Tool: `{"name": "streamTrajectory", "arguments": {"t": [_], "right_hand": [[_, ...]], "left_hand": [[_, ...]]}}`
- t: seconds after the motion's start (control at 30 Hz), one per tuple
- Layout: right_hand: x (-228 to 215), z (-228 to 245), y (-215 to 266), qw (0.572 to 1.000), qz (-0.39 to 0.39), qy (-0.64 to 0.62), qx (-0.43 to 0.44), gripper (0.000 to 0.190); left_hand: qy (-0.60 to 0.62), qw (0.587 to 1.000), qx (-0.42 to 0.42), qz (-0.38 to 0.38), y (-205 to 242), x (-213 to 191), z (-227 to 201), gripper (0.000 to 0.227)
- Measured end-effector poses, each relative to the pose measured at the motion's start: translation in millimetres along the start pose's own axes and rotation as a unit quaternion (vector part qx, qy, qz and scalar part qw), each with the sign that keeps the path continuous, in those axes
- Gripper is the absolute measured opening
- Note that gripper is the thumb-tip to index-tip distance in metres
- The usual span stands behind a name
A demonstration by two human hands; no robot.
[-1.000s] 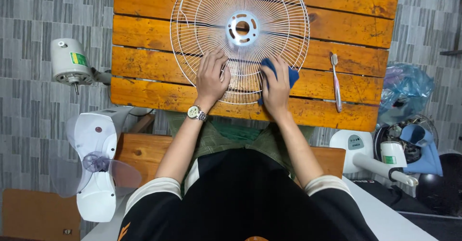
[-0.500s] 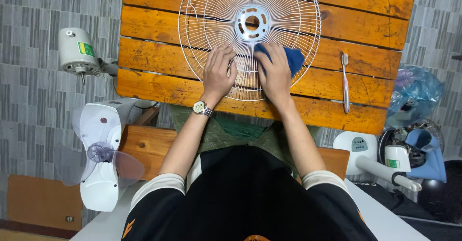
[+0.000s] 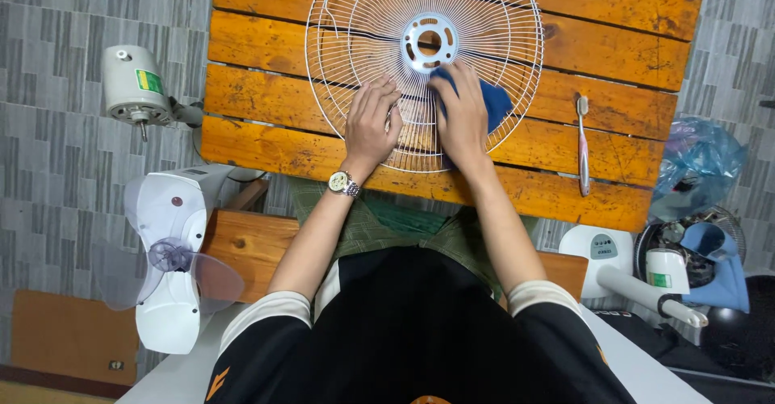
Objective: Cleaning a fan grill using a cloth and a toothbrush
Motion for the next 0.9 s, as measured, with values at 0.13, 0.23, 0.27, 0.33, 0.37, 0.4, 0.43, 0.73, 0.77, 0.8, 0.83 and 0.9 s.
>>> {"name": "streamTrajectory", "arguments": {"t": [0.13, 0.23, 0.27, 0.33, 0.37, 0.4, 0.43, 0.73, 0.77, 0.8, 0.83, 0.9], "right_hand": [[20.1, -3.8, -14.4, 1.0, 0.015, -0.004, 0.007, 0.026], [13.7, 0.9, 4.9, 1.0, 0.017, -0.002, -0.003, 0.027], [11.1, 2.0, 17.2, 1.0, 0.027, -0.001, -0.004, 0.029], [9.0, 3.8, 45.3, 0.999, 0.039, 0.0, -0.004, 0.031], [11.2, 3.4, 61.4, 0.998, 0.054, -0.012, 0.005, 0.031], [13.6, 2.9, 75.8, 0.997, 0.067, -0.024, 0.012, 0.032], [3.8, 7.2, 83.8, 0.997, 0.067, -0.023, 0.013, 0.032], [6.7, 7.8, 45.9, 0.999, 0.031, 0.002, -0.016, 0.026], [5.4, 8.0, 35.0, 1.0, 0.025, -0.01, -0.012, 0.027], [4.4, 8.0, 23.5, 1.0, 0.019, -0.021, -0.01, 0.028], [4.2, 9.7, 22.4, 0.999, 0.018, -0.024, -0.012, 0.028], [4.0, 10.9, 24.1, 0.999, 0.023, -0.03, -0.004, 0.032]], "left_hand": [[-0.002, 1.0, 0.008, -0.003, -0.9, -1.4, 0.3, 0.021], [-0.007, 1.0, 0.013, -0.007, -0.5, -0.3, 0.9, 0.022], [-0.006, 1.0, 0.012, -0.005, -1.2, -1.4, -1.0, 0.022], [-0.002, 1.0, 0.01, -0.002, -2.1, -3.7, -4.8, 0.021], [0.004, 1.0, -0.001, 0.003, -2.4, -4.2, -5.8, 0.022], [0.01, 1.0, -0.009, 0.008, -4.6, -4.8, -6.0, 0.022], [0.011, 1.0, -0.009, 0.008, -3.4, -3.4, -3.2, 0.022], [0.004, 1.0, 0.015, -0.012, -5.6, -7.5, -9.7, 0.02], [0.004, 1.0, 0.012, -0.008, -5.8, -7.5, -10.3, 0.019], [0.004, 1.0, 0.008, -0.004, -6.1, -7.4, -10.6, 0.019], [0.001, 1.0, 0.007, -0.005, -6.5, -7.1, -8.2, 0.019], [0.007, 1.0, 0.013, -0.013, -3.9, -5.7, -6.1, 0.02]]}}
Point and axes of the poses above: each hand's wrist, its own y-axis away from the middle knuckle, its own x-axis out of the palm, z = x × y, the point moved 8 cm from there along -y, towards the middle knuckle, and after that the axes turned 15 degrees about y, right-handed, at the moved point
